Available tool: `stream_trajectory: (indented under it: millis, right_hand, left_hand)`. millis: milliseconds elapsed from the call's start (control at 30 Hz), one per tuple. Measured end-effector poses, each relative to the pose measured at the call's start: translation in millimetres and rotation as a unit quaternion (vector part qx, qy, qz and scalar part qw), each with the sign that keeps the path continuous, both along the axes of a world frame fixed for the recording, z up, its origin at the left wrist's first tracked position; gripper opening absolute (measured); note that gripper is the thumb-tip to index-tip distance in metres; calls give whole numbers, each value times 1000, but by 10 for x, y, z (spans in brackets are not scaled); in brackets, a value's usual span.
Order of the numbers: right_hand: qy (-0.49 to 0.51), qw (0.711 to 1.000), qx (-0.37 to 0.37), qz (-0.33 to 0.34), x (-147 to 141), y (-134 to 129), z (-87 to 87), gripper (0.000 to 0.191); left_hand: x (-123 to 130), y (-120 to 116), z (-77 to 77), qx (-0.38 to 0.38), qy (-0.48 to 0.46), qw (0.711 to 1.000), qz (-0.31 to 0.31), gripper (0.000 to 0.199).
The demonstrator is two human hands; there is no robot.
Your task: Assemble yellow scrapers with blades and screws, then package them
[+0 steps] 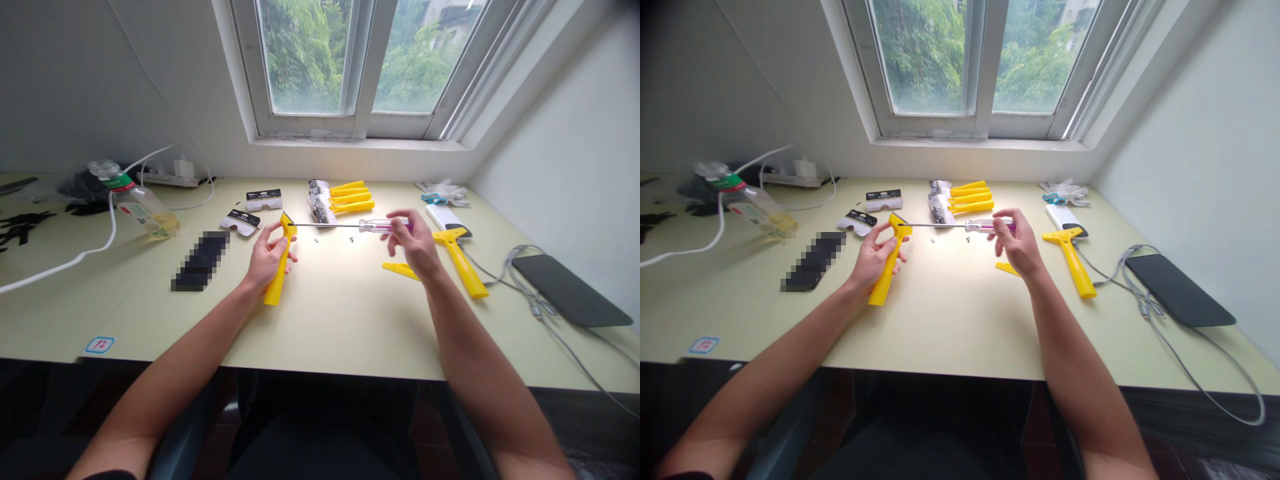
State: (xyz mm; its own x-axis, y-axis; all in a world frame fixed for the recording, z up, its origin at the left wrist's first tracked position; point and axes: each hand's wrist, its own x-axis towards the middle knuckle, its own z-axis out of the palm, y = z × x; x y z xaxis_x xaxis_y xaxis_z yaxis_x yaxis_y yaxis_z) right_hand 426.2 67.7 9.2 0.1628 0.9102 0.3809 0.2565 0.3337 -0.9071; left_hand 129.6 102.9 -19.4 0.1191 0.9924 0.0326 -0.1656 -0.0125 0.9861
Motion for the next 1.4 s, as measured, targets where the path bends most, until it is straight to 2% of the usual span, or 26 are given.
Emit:
stream_trajectory:
  millis: [100, 200, 367, 467, 533, 633, 733, 800, 867, 1000, 1067, 1100, 1200, 1267, 1333, 1400]
  right_hand:
    - [-4, 999, 35, 12, 8, 7, -11, 50]
    - [7, 999, 22, -32, 7, 13, -26, 36]
    - [0, 999, 7, 34, -9, -13, 7, 48]
    - [-23, 1000, 19, -6, -28, -24, 25, 32]
    - [-10, 999, 38, -20, -36, -18, 21, 30]
    - [46, 998, 47, -9, -36, 4, -5, 29]
    - [51, 998, -7, 32, -52, 23, -57, 28]
    - [0, 996, -46, 72, -95, 26, -103, 27]
    - [-90, 987, -57, 117, -160, 15, -149, 20]
    - [-309, 927, -75, 198, -289, -38, -199, 4]
    - [-362, 902, -84, 218, -344, -65, -189, 7]
    - [-373, 900, -70, 213, -377, -78, -175, 8]
    - [-351, 922, -6, 162, -533, -130, -116, 10]
    - [-288, 944, -28, 159, -689, -187, -90, 18]
    - [-207, 952, -94, 206, -858, -257, -103, 26]
    - [-120, 942, -150, 276, -1006, -319, -160, 33]
  left_hand:
    - [3, -5, -10, -5, -1, 1000, -6, 49]
    - [-1, 0, -18, -13, 1, 1000, -12, 50]
    - [-20, 22, -17, -24, -16, 1000, -11, 49]
    - [-15, 31, -7, -48, -31, 998, -16, 50]
    - [-18, 44, 6, -53, -39, 998, -15, 50]
    - [-66, 96, 39, -38, -45, 998, 39, 46]
    - [-162, 173, 80, -7, -58, 990, 131, 42]
    - [-216, 207, 104, 7, -76, 983, 167, 43]
    - [-234, 208, 119, 11, -88, 981, 171, 44]
    - [-155, 126, 104, 29, -78, 986, 141, 41]
    - [-89, 74, 83, 42, -76, 988, 127, 45]
    - [-55, 51, 75, 44, -80, 989, 120, 48]
    - [55, -14, 74, 34, -93, 990, 96, 54]
    - [143, -77, 88, 34, -94, 992, 76, 53]
    - [249, -176, 98, 48, -96, 993, 57, 49]
    - [362, -300, 91, 57, -89, 994, 33, 42]
